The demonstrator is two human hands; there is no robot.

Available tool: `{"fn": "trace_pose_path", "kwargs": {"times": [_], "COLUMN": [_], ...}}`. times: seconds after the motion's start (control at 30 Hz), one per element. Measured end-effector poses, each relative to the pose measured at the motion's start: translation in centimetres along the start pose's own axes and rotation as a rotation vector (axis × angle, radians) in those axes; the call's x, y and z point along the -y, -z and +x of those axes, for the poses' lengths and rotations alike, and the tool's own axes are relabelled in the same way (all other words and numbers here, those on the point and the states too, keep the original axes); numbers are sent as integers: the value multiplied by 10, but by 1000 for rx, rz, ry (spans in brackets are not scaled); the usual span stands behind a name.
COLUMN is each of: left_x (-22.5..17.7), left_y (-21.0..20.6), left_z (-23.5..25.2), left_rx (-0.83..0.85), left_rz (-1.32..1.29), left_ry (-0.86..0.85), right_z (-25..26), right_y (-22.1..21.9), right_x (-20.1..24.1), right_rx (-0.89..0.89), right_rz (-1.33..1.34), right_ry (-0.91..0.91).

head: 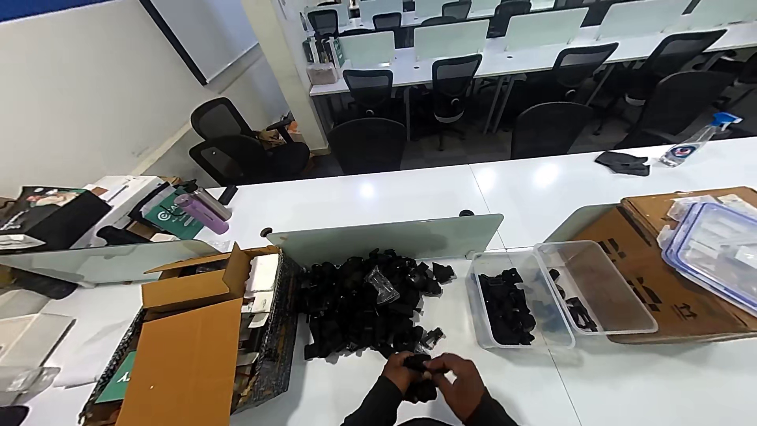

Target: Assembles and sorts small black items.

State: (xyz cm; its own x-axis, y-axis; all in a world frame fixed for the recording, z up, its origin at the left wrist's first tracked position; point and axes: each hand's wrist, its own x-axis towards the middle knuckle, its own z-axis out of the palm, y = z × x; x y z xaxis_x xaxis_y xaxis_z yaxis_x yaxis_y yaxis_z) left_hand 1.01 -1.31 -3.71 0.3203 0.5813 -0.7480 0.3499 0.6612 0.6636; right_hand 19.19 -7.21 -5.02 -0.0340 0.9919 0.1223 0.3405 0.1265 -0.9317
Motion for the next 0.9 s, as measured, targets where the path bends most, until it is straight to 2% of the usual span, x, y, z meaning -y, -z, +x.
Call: {"fn": "trace_pose_path", "kwargs": {"times": [0.13, 0.27, 0.33, 0.4, 0.47, 0.53, 0.57, 0.6, 0.67, 0.73, 0.8, 0.9], "left_x": [0, 6, 7, 11, 13, 11, 9, 8, 7, 7, 4, 1], "left_y": [3, 15, 18, 21, 24, 25, 26, 27, 26, 24, 23, 18], "left_z": [-1, -5, -5, -1, -1, -4, -6, -8, -11, -10, -10, -8], "left_rx": [24, 227, 202, 87, 62, 87, 111, 139, 205, 259, 198, -61], "left_rz": [-188, -371, -297, -104, -47, -118, -154, -179, -207, -223, -155, 97], "left_ry": [-37, -168, -186, -248, -319, -350, -362, -376, -423, -477, -451, -360], "right_z": [-13, -14, -13, -13, -12, -6, -2, 2, 5, 6, 5, 5], "right_y": [-11, -6, -4, -4, 0, 8, 12, 15, 20, 27, 27, 23], "right_x": [-22, -24, -25, -28, -32, -29, -27, -24, -24, -20, -16, -15], "right_rx": [12, 92, 160, 188, 55, -136, -163, -134, 34, 224, 249, 37], "right_rz": [-196, -342, -351, -192, 35, 124, 171, 243, 462, 695, 787, 587], "right_ry": [346, 481, 506, 513, 425, 233, 101, -52, -337, -525, -523, -413]}}
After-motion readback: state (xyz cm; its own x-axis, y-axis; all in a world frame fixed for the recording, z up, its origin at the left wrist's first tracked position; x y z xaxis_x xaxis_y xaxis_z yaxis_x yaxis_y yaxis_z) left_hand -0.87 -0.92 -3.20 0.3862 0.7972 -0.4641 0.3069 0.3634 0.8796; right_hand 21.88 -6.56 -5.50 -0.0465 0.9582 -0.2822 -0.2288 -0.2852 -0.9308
